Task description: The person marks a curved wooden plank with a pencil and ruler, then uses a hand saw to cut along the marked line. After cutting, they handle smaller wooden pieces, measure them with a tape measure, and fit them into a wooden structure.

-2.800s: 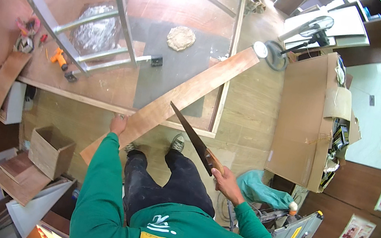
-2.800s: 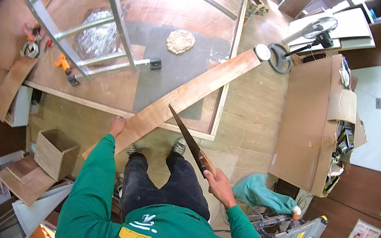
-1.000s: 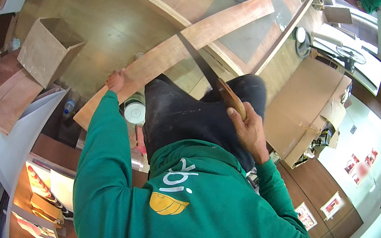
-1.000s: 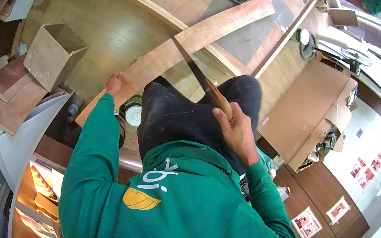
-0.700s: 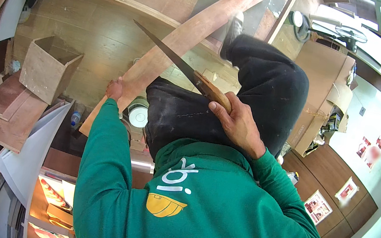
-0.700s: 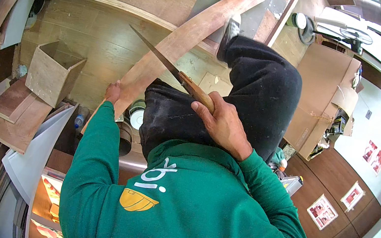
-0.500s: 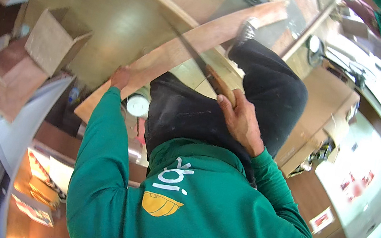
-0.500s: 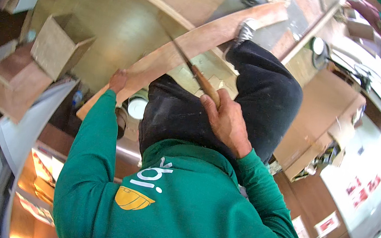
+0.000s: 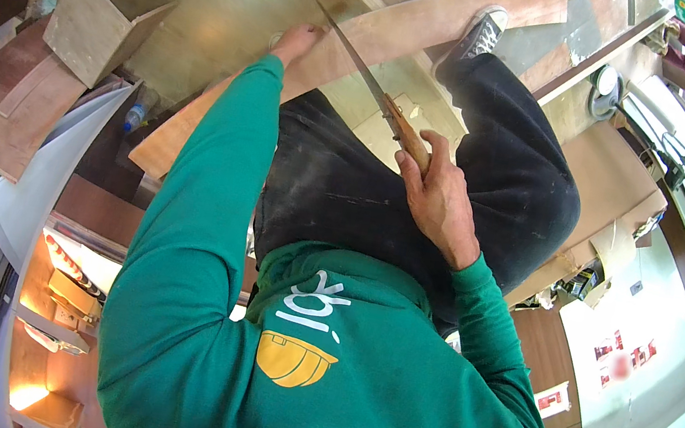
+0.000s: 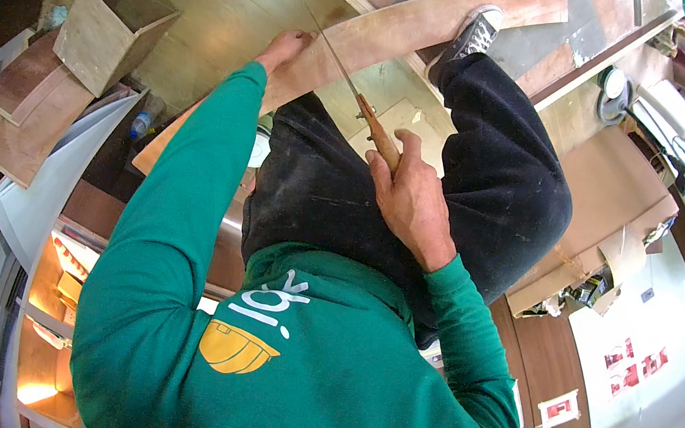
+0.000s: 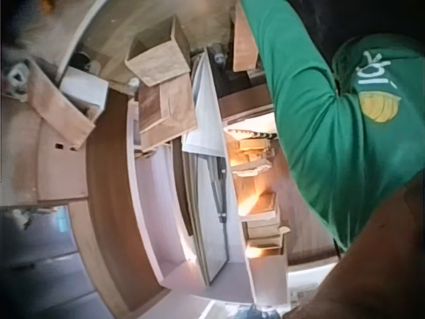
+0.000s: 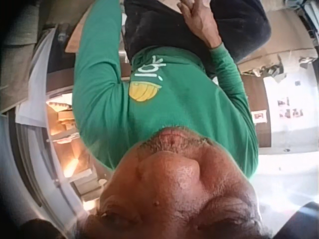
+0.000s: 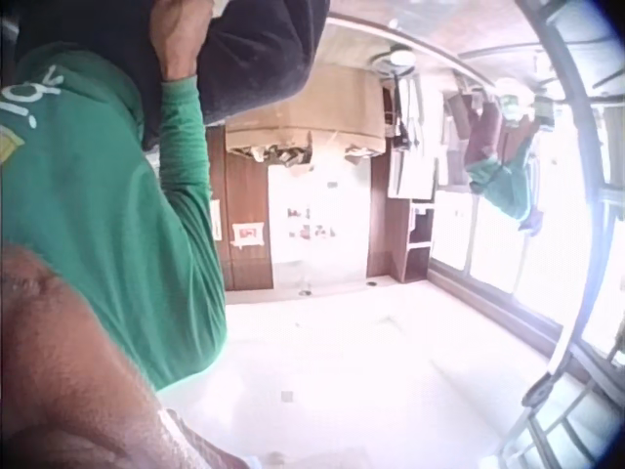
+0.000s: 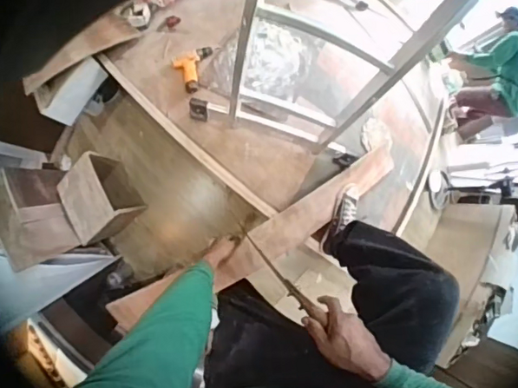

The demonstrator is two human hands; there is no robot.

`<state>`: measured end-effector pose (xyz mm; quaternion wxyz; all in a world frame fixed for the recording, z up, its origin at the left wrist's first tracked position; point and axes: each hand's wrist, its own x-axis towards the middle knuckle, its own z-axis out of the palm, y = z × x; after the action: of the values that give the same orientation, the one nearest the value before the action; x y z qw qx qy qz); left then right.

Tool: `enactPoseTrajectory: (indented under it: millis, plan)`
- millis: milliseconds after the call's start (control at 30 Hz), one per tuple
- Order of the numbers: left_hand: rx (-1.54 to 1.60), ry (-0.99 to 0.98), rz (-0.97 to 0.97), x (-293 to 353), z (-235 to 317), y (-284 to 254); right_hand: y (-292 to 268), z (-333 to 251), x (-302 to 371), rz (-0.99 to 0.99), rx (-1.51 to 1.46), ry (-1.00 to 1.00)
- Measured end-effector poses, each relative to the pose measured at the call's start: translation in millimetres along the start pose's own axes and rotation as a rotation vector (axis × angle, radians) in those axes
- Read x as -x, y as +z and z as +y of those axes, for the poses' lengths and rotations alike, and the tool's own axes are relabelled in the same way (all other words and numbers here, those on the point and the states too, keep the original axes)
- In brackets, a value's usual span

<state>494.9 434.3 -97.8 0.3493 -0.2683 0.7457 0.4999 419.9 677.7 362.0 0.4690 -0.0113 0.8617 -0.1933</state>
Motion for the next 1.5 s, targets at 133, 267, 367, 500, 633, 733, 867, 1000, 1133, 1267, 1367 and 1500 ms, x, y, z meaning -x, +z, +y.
enactPoseTrajectory:
  millis: [133, 267, 367, 500, 633, 733, 867, 1000, 1133, 1267, 1367, 1500]
  plan:
    - [0.107, -0.159, -0.143, -5, 9, -6, 10, 2, 6, -0.03, -0.113, -0.011]
    - [-0.144, -0.095, 0.012, -9, -5, 3, 17, -2, 13, -0.033, -0.094, -0.045]
    - [-0.109, -0.066, 0.042, -7, -1, 4, 15, 1, 36, 0.007, -0.081, -0.056]
    - [-0.155, 0.025, 0.025, 1, 5, 2, 2, -2, 73, -0.014, -0.12, 0.05]
    - [-0.248, 0.124, -0.004, -10, 3, -4, 10, -1, 81, -0.006, -0.108, 0.059]
    - [-0.232, 0.126, -0.013, -8, 0, -3, 13, -6, 75, -0.026, -0.116, 0.07]
    - [-0.215, 0.135, -0.024, -14, -4, -6, 6, -12, 79, 0.007, -0.135, 0.014]
    - [-0.202, 0.123, -0.038, -13, -10, -2, 11, -7, 48, -0.015, -0.099, 0.0]
    - [-0.173, 0.092, -0.039, -6, 3, -5, 35, 1, 0, 0.021, -0.109, -0.043]
    - [-0.091, 0.09, -0.014, -7, -2, -1, 43, 0, -22, 0.023, -0.075, -0.059]
    - [-0.088, 0.1, -0.014, -5, -2, 1, 34, -1, 0, 0.027, -0.06, -0.086]
    - [-0.164, 0.095, 0.002, -10, -6, -1, 8, -9, 61, -0.034, -0.084, 0.032]
